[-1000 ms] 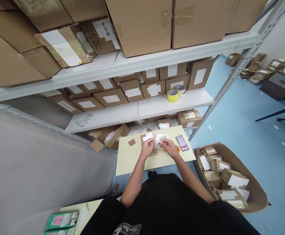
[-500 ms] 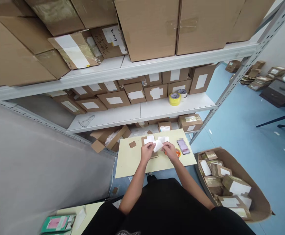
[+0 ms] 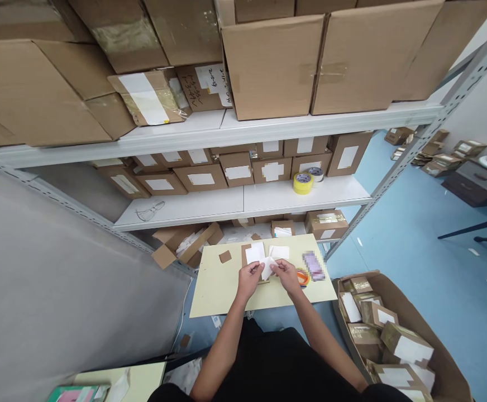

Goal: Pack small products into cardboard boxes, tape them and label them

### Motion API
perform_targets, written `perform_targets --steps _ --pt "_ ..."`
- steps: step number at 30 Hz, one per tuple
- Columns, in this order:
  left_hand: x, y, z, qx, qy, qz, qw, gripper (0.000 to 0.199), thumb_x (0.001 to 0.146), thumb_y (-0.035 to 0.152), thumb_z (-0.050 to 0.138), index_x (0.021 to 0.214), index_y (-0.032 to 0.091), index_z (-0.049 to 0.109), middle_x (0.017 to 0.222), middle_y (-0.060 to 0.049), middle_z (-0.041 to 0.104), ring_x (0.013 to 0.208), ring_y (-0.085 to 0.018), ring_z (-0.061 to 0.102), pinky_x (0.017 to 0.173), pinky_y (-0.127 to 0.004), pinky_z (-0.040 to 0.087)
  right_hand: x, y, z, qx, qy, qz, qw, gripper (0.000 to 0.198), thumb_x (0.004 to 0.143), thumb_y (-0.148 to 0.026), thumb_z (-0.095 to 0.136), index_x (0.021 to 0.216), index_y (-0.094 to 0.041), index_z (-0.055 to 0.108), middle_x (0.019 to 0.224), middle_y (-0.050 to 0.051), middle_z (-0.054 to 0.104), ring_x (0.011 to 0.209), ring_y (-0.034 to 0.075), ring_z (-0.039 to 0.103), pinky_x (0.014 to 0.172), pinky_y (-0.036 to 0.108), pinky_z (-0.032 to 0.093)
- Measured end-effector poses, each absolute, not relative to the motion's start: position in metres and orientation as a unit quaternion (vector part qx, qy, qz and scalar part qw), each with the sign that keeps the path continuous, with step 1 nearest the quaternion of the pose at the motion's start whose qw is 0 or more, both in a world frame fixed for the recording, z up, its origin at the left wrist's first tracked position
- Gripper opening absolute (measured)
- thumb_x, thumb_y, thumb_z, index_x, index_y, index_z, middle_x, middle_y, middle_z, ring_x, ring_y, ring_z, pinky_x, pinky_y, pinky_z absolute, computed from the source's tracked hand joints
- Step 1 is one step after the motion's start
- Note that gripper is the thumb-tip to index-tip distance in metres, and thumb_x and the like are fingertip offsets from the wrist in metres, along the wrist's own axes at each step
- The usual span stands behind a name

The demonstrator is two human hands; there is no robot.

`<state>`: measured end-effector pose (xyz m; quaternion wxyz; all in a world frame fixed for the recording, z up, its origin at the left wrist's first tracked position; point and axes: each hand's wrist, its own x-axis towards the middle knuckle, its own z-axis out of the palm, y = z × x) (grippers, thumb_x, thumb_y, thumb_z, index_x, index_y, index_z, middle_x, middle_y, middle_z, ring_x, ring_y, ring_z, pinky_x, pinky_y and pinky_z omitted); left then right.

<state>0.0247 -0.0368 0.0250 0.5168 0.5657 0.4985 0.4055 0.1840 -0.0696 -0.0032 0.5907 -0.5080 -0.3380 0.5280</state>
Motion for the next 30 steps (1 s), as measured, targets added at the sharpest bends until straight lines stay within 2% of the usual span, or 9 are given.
perform_targets --steps 5,11,16,20,23,30 --pt "0.010 -0.029 0.015 0.534 0.514 0.432 0.514 0.044 0.075 0.060 0.079 0.078 0.016 0.081 0.073 -0.003 0.074 0.068 -0.018 0.064 0.064 -0.028 0.053 0.193 -0.075 -0.012 -0.548 -0.337 0.499 0.580 0.043 0.070 -0.061 0.084 0.074 -0.022 0.068 0.065 -0.002 0.062 0.062 0.015 0.054 0.061 0.028 0.042" --pt "-0.019 0.002 0.002 0.455 0.557 0.485 0.497 0.042 0.072 0.057 0.081 0.082 0.016 0.081 0.079 -0.006 0.076 0.075 -0.021 0.069 0.072 -0.031 0.056 0.210 -0.081 -0.031 -0.609 -0.229 0.444 0.615 0.041 0.066 -0.058 0.085 0.076 -0.021 0.068 0.072 0.002 0.068 0.067 0.018 0.061 0.061 0.028 0.046" --pt "-0.075 0.023 -0.002 0.377 0.598 0.555 0.440 0.044 0.081 0.060 0.073 0.086 0.017 0.077 0.081 -0.007 0.076 0.078 -0.022 0.071 0.070 -0.029 0.056 0.192 -0.061 -0.054 -0.665 -0.135 0.376 0.631 0.041 0.061 -0.056 0.084 0.073 -0.023 0.064 0.061 -0.003 0.063 0.057 0.016 0.058 0.056 0.028 0.046" --pt "-0.136 0.033 -0.010 0.372 0.597 0.575 0.418 0.045 0.086 0.063 0.067 0.080 0.019 0.071 0.078 -0.005 0.073 0.076 -0.020 0.069 0.066 -0.026 0.054 0.138 -0.023 -0.064 -0.654 -0.189 0.421 0.600 0.041 0.057 -0.052 0.087 0.079 -0.022 0.069 0.059 -0.004 0.062 0.056 0.015 0.056 0.058 0.028 0.048" --pt "-0.186 0.039 -0.018 0.362 0.611 0.575 0.407 0.046 0.085 0.064 0.067 0.086 0.018 0.072 0.080 -0.005 0.074 0.073 -0.019 0.068 0.065 -0.027 0.053 0.075 0.015 -0.070 -0.633 -0.235 0.480 0.560 0.041 0.055 -0.047 0.089 0.081 -0.021 0.072 0.060 -0.004 0.063 0.058 0.015 0.057 0.059 0.029 0.048" --pt "-0.296 0.041 -0.011 0.395 0.653 0.565 0.313 0.041 0.089 0.059 0.065 0.091 0.020 0.077 0.089 -0.007 0.074 0.082 -0.021 0.068 0.074 -0.030 0.055 -0.102 0.132 -0.077 -0.585 -0.298 0.596 0.463 0.037 0.050 -0.038 0.088 0.078 -0.021 0.071 0.065 -0.003 0.068 0.061 0.015 0.060 0.061 0.028 0.051"
